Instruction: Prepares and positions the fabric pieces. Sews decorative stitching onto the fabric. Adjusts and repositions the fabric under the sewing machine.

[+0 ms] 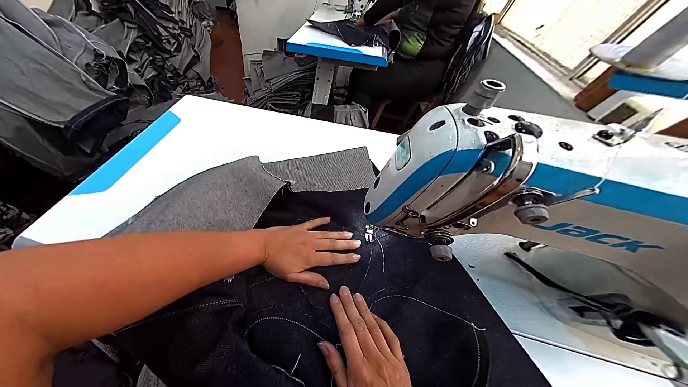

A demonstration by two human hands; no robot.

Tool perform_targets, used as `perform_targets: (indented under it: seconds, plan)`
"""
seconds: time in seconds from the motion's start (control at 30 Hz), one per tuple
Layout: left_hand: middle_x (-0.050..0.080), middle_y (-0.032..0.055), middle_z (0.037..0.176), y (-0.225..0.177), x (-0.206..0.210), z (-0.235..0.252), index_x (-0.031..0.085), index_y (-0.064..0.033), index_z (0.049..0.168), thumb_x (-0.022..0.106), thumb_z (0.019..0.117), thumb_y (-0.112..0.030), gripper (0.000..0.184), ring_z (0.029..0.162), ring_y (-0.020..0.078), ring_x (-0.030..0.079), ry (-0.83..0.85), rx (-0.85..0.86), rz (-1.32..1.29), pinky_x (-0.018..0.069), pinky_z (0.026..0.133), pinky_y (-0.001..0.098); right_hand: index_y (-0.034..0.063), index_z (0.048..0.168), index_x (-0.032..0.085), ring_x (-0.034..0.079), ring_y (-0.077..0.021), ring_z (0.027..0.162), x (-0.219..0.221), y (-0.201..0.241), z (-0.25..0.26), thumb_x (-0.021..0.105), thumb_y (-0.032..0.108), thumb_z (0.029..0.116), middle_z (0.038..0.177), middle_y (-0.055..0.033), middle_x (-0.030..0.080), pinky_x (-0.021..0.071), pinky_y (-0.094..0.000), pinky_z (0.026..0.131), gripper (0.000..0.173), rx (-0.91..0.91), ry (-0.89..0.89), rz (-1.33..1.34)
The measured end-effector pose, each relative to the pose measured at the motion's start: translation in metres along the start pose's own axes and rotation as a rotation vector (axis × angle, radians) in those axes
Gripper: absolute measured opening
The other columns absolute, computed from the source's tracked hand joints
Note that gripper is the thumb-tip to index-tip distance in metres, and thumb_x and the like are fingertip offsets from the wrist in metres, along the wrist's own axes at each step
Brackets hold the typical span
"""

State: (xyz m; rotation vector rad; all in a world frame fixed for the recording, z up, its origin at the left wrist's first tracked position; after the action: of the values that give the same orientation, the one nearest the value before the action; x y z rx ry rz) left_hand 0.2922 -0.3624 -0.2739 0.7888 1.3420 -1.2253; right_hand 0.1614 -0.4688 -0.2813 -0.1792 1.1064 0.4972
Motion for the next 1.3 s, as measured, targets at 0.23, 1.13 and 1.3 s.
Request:
perform_targets:
  seconds: [0.23, 1.13, 1.3]
  plan:
    - [0.034, 0.0096, 0.166, 0.007, -0.002, 0.008, 0.042, -0.0139, 0.158, 0.043, 0.1032, -0.051, 0.066, 0.157, 0.0276, 0.024, -0.018, 0.004, -0.008, 0.0128, 0.126, 0.0594, 0.0081, 0.144, 0.059, 0.054, -0.0233, 0.139, 0.000, -0.009, 0.006, 0.035, 0.054, 0.1069, 0.149, -0.0075, 0.058, 0.0394, -0.0384, 0.112, 0.064, 0.016, 0.054, 0.005]
    - [0.036, 0.0108, 0.165, -0.012, -0.003, 0.005, 0.043, -0.0133, 0.157, 0.045, 0.1037, -0.048, 0.063, 0.155, 0.0293, 0.028, -0.028, -0.078, 0.047, 0.0167, 0.125, 0.0609, -0.0026, 0.113, 0.073, 0.065, -0.0470, 0.111, -0.003, -0.126, 0.093, 0.076, 0.021, 0.0926, 0.115, -0.0276, 0.068, 0.0502, -0.0636, 0.094, 0.031, 0.258, -0.045, 0.214]
    - [0.041, 0.0141, 0.161, -0.032, -0.020, 0.015, 0.051, -0.0089, 0.151, 0.056, 0.1036, -0.040, 0.057, 0.153, 0.0307, 0.032, 0.187, -0.261, 0.034, 0.0188, 0.122, 0.0645, -0.0019, 0.100, 0.074, 0.070, -0.0439, 0.094, -0.010, -0.127, 0.091, 0.069, 0.008, 0.0947, 0.098, -0.0226, 0.072, 0.0553, -0.0609, 0.079, 0.012, 0.165, -0.135, 0.180]
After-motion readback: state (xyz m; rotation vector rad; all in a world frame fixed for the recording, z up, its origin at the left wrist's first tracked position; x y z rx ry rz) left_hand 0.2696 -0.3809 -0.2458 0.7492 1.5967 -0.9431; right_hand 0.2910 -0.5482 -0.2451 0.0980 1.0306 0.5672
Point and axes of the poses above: each hand's wrist, its own z-axis towards the middle knuckle, its own x-axis out of the palm, y = z × x, the point moved 8 cm from there along z, towards the middle knuckle
